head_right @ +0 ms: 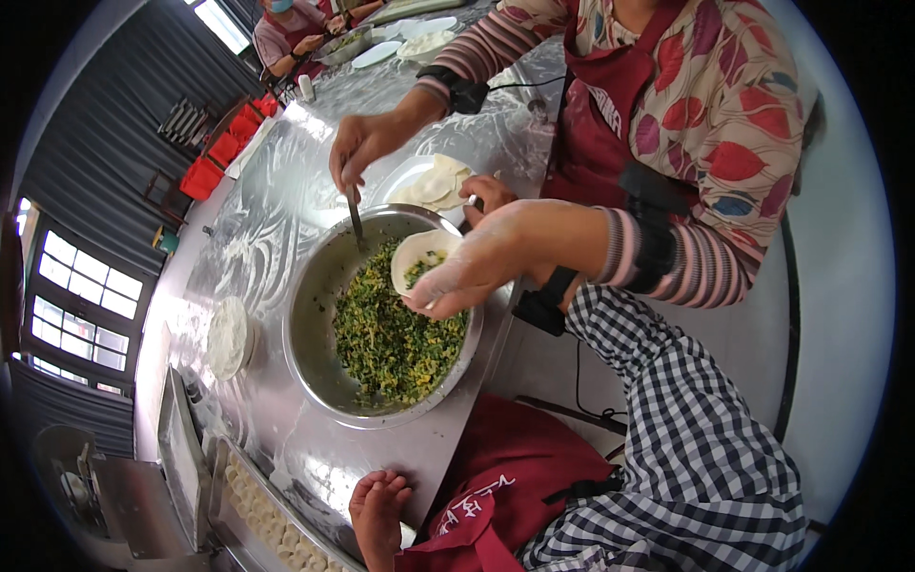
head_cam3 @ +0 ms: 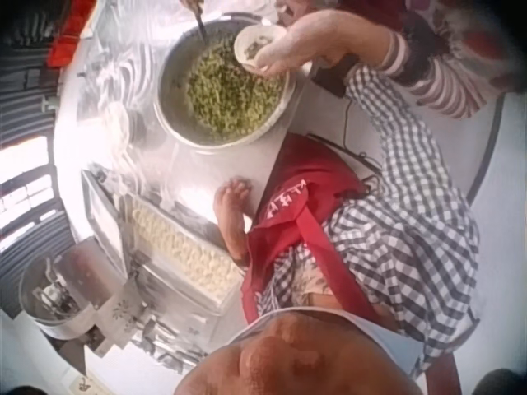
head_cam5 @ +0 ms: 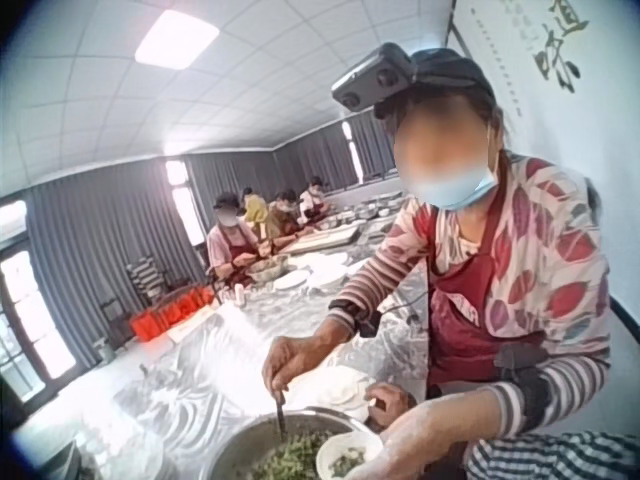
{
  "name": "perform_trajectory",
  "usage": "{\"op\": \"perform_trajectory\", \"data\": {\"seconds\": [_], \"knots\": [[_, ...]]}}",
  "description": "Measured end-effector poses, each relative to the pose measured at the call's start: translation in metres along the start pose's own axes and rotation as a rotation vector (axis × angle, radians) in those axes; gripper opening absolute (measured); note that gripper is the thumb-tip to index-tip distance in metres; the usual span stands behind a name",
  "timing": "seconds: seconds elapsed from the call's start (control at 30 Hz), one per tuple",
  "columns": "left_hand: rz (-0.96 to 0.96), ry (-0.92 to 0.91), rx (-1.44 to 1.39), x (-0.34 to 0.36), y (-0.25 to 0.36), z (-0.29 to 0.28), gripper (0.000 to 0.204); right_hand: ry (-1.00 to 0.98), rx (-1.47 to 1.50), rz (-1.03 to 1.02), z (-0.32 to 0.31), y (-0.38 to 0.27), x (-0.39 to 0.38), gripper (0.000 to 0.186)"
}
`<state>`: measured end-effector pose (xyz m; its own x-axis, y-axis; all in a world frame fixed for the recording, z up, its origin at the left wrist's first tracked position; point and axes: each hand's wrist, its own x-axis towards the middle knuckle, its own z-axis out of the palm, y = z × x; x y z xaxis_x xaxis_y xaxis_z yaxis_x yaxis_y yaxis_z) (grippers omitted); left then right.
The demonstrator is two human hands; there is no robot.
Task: The person picks up a wrapper from a plate, scoops filling from a bowl onto it using a utensil, and folds the edges together by hand. They then place the finished dumpling onto a tray and repeat the process.
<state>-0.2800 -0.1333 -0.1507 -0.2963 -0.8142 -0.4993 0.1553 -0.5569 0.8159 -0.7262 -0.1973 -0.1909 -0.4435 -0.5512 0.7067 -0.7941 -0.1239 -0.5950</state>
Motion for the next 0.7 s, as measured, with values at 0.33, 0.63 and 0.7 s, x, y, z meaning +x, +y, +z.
{"op": "perform_trajectory", "data": {"seconds": [0.33, 0.63, 0.7], "knots": [[0.004, 0.055, -0.022, 0.000, 0.001, 0.004, 0.011, -0.063, -0.126, 0.012, 0.004, 0.008, 0.021, 0.021], [0.008, 0.065, -0.011, 0.001, 0.000, 0.006, 0.012, -0.174, -0.629, -0.964, -0.069, -0.034, 0.022, 0.021], [0.003, 0.063, 0.046, 0.000, 0.001, 0.006, 0.012, -0.159, -0.799, -1.333, -0.091, -0.051, 0.026, 0.021]]}}
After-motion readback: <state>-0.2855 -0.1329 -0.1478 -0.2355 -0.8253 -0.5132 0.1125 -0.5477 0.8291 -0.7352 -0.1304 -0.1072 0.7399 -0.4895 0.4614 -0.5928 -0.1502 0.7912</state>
